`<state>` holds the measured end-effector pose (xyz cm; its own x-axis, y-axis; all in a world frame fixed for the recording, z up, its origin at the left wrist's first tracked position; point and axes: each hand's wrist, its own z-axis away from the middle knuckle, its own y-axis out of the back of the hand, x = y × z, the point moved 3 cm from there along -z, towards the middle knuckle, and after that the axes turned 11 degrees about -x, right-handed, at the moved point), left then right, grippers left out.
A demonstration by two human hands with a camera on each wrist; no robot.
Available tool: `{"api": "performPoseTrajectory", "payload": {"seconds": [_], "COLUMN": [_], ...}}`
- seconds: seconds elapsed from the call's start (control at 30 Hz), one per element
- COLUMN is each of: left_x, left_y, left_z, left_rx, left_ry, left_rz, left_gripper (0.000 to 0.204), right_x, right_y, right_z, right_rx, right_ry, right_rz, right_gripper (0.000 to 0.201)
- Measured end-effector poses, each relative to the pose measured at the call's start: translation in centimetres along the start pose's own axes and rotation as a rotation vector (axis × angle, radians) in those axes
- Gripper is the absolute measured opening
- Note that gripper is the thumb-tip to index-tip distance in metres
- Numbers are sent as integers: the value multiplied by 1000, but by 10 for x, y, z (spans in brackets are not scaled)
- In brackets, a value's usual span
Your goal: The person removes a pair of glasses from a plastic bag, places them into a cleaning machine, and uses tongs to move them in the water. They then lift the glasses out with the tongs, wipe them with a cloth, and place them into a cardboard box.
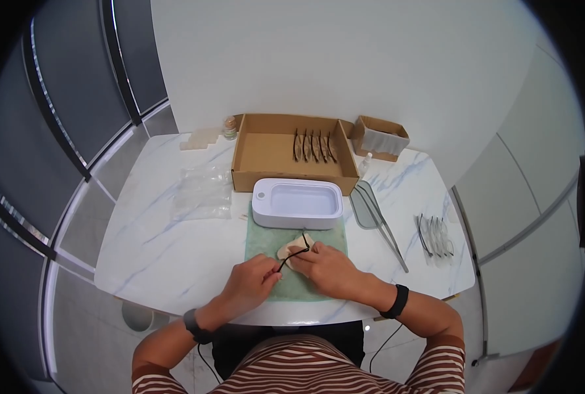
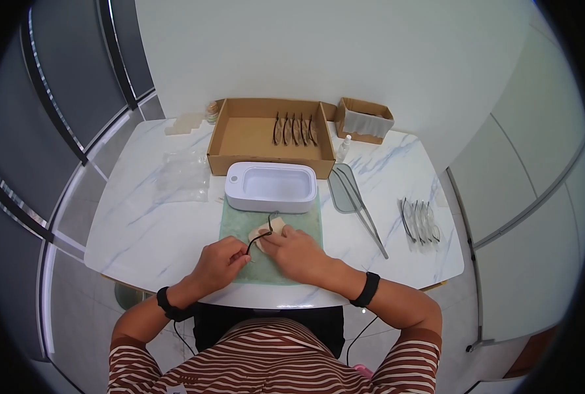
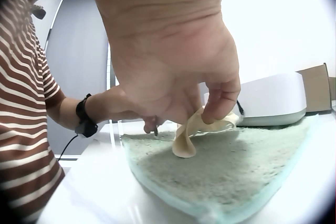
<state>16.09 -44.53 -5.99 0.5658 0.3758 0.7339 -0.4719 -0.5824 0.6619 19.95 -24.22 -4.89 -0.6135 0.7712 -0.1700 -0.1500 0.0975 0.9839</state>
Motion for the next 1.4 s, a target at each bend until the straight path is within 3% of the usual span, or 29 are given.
{"api": "performPoseTrajectory", "payload": {"seconds": [0.1,0.17,0.3,0.37,0.47,0.57,0.6,0.67,0.7,0.77,0.9,1.07,1.23,1.4], "left_x": [4,3,5,7,7,6,6,1,-1,-7,-10,-16,-22,-26], "left_y": [2,3,3,4,7,11,13,17,19,20,15,10,9,13], "left_z": [-1,-2,-3,-4,-3,-4,-4,-5,-5,-7,-14,-24,-28,-31], "left_rx": [4,10,5,5,7,41,76,86,95,65,-25,-2,-35,-32], "left_ry": [-3,-14,0,6,20,-6,-33,-51,-75,-82,-52,-56,-83,-79], "left_rz": [41,31,12,22,25,-3,-19,-60,-103,-174,-382,-425,-466,-323], "left_gripper": [11,11,11,12,11,10,9,8,8,8,9,9,9,14], "right_x": [10,8,18,21,25,23,21,17,17,18,25,23,22,21], "right_y": [0,11,1,-8,7,11,18,27,29,35,43,46,46,42], "right_z": [0,0,0,-3,2,14,20,33,38,46,48,43,36,32], "right_rx": [-23,89,112,164,49,104,102,-131,-130,-17,47,145,123,117], "right_ry": [-73,-161,-186,-96,-134,-154,-152,-242,-245,-237,-317,-262,-278,-250], "right_rz": [81,107,145,141,4,-10,-12,-28,-30,49,-6,-99,-96,-134], "right_gripper": [41,40,41,28,19,12,12,16,16,19,24,33,34,35]}}
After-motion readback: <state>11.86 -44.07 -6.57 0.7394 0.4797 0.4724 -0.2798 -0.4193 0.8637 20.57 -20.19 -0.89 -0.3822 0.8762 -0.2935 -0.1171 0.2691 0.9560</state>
